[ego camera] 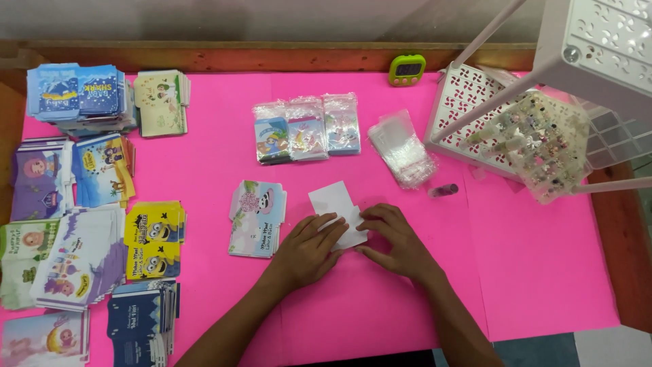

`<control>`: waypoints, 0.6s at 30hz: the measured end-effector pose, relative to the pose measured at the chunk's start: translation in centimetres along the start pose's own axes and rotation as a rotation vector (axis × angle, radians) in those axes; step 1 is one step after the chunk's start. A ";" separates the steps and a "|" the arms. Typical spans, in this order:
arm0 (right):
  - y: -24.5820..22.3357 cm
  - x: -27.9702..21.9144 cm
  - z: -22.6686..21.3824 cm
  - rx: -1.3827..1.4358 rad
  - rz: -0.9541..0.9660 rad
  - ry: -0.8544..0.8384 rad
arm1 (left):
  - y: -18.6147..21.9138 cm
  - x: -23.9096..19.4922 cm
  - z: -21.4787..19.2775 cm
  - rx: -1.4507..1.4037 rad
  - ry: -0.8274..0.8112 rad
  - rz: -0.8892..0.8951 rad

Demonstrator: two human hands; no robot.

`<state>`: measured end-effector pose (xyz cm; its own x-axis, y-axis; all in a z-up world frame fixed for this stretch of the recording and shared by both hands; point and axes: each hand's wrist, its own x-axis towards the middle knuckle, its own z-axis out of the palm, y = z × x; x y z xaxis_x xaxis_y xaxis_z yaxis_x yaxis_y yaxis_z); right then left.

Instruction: Packaging small handcrafted items by folding paper notes, writing on them, and placing them into plastic sleeves.

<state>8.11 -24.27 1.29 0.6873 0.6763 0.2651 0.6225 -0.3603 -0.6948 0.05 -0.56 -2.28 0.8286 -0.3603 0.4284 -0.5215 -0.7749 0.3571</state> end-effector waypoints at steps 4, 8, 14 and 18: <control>1.1 -0.4 0.2 0.026 0.009 -0.023 | -0.1 0.0 0.0 0.019 0.010 -0.020; 1.0 -0.3 0.2 0.056 0.089 -0.009 | -0.3 0.2 -0.2 -0.052 -0.045 -0.056; 1.0 -0.1 0.7 0.047 0.178 0.016 | -0.4 0.4 -0.6 -0.144 -0.018 -0.112; 1.4 -0.2 1.2 0.029 0.230 0.033 | -0.7 0.4 -0.3 -0.211 -0.004 -0.148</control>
<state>8.39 -24.11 -0.50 0.8220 0.5569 0.1189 0.4371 -0.4833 -0.7585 0.63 -0.03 -2.12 0.8995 -0.2532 0.3560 -0.4252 -0.6943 0.5807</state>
